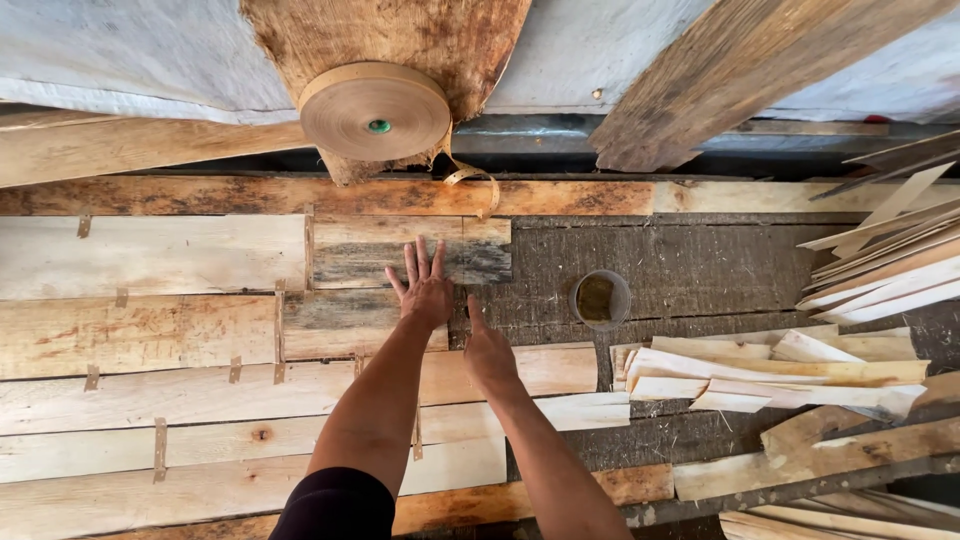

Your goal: The person is applying glue to thin wood strips and assembling them onto a board, occasionally trimming them with a knife.

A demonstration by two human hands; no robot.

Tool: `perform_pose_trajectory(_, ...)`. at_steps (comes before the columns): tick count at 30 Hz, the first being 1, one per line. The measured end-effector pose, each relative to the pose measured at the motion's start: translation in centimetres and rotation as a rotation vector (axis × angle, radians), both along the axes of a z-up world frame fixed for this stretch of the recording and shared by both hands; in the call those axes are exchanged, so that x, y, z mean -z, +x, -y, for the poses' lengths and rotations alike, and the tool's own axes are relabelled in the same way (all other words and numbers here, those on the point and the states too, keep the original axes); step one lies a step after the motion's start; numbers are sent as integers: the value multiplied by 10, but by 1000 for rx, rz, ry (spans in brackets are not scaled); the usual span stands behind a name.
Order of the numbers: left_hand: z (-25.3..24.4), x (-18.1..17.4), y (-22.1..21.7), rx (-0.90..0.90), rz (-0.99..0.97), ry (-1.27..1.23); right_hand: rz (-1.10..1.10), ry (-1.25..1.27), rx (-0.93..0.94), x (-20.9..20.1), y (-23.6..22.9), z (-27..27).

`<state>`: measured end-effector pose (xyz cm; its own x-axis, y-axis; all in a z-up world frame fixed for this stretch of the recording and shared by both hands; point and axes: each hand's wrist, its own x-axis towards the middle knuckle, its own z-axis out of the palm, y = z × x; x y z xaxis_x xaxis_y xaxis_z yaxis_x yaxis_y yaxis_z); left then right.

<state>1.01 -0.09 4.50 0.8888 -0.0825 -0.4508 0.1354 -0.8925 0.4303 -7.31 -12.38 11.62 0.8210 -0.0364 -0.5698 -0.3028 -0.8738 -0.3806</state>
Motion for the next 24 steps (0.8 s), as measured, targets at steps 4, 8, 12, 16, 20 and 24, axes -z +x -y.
perform_pose_trajectory(4,0,9,0,-8,36,-47,70,26,-4,50,-8,22)
perform_pose_trajectory(8,-1,9,-2,-15,6,-50,61,66,26,-12,24,7)
perform_pose_trajectory(12,-2,12,1,-16,19,-47,25,11,79,-4,60,7)
perform_pose_trajectory(16,-2,3,4,-19,-16,-36,351,3,-66,36,90,7)
perform_pose_trajectory(20,-2,5,0,-24,-25,-44,116,-16,15,22,104,-2)
perform_pose_trajectory(24,-1,14,2,-34,6,-60,86,20,29,14,106,-5)
